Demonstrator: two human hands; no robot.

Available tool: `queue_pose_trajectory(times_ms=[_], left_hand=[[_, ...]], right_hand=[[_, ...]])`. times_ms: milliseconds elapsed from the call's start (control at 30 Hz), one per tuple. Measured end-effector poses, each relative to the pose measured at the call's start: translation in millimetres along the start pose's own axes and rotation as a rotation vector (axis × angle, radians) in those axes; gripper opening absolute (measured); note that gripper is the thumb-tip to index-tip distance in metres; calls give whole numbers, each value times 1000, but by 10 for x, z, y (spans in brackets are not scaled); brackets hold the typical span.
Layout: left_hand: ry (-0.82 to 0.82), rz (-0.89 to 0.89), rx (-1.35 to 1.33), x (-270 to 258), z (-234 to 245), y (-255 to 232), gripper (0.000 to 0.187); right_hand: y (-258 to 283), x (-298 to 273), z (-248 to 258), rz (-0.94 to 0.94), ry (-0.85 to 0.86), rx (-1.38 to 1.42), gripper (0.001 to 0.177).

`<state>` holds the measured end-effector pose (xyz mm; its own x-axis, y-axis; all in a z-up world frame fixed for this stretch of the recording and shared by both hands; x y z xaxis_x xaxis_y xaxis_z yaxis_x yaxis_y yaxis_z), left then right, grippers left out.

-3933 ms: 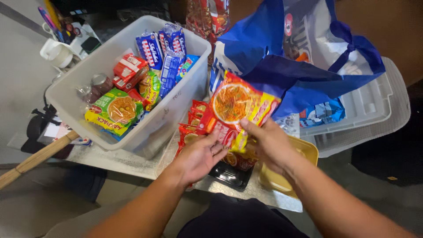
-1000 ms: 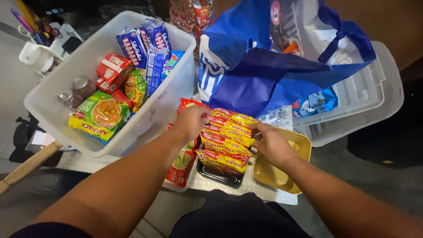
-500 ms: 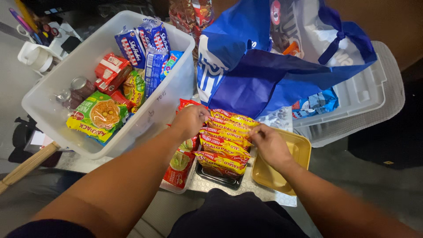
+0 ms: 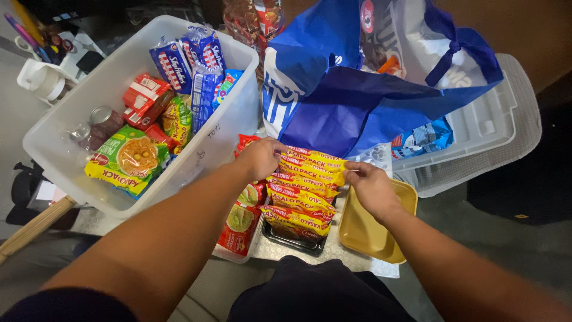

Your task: The person organizes various snack packets, including instant noodles and chips, from a large plastic bin into smaller clear and yellow containers. They handle the items one by one, arranging them neatly in rows within the smaller containers.

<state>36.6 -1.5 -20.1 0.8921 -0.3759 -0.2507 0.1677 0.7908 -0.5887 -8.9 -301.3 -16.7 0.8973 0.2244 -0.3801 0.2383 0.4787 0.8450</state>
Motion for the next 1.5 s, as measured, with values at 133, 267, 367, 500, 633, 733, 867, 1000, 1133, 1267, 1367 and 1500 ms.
queue_pose_trajectory(times_ms=[133, 267, 367, 500, 633, 733, 867, 1000, 1133, 1267, 1367, 1500], left_hand=[[-220, -52, -72, -364, 187, -179, 23], [-83, 61, -237, -763, 187, -312, 20], [-35, 5, -229, -961, 84, -392, 22], [-42, -73, -132, -1063, -37, -511, 25], [-64, -116, -85, -1081, -78, -569, 26], [-77, -126, -46, -1121, -97, -558, 27], [-44, 98, -55, -1119, -150, -488, 17], [-64, 174, -53, -1129, -139, -421, 15], [-88, 122, -93, -1172, -90, -504, 18], [-62, 120, -186, -1131, -44, -560, 30], [-47, 95, -132, -1076, -70, -504, 24], [-56, 95, -117, -1025, -138, -369, 22]], right_hand=[[181, -284, 10, 169, -148, -176, 30], [272, -630, -68, 184, -24, -199, 25], [365, -707, -211, 259, 0, -199, 32], [475, -676, -283, 338, -46, -278, 32], [542, -701, -281, 280, 52, -431, 27], [541, -789, -320, 156, 116, -554, 30], [489, -813, -410, 295, 54, -598, 37], [300, -715, -395, 432, -1, -658, 28], [125, -584, -294, 418, 117, -618, 23], [25, -483, -233, 418, 217, -634, 34], [-42, -435, -193, 356, 264, -643, 37], [-7, -415, -166, 366, 300, -687, 39]])
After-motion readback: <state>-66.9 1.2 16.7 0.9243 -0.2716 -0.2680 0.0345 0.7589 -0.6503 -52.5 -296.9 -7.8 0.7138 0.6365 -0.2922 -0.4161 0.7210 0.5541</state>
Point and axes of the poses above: each hand's wrist, its own x-axis towards the middle knuckle, its own z-axis out of the back of the hand, y = z × x, the point moved 1 cm from there along x, towards the middle knuckle, and after that the axes turned 13 degrees about y, right-handed, at the moved point
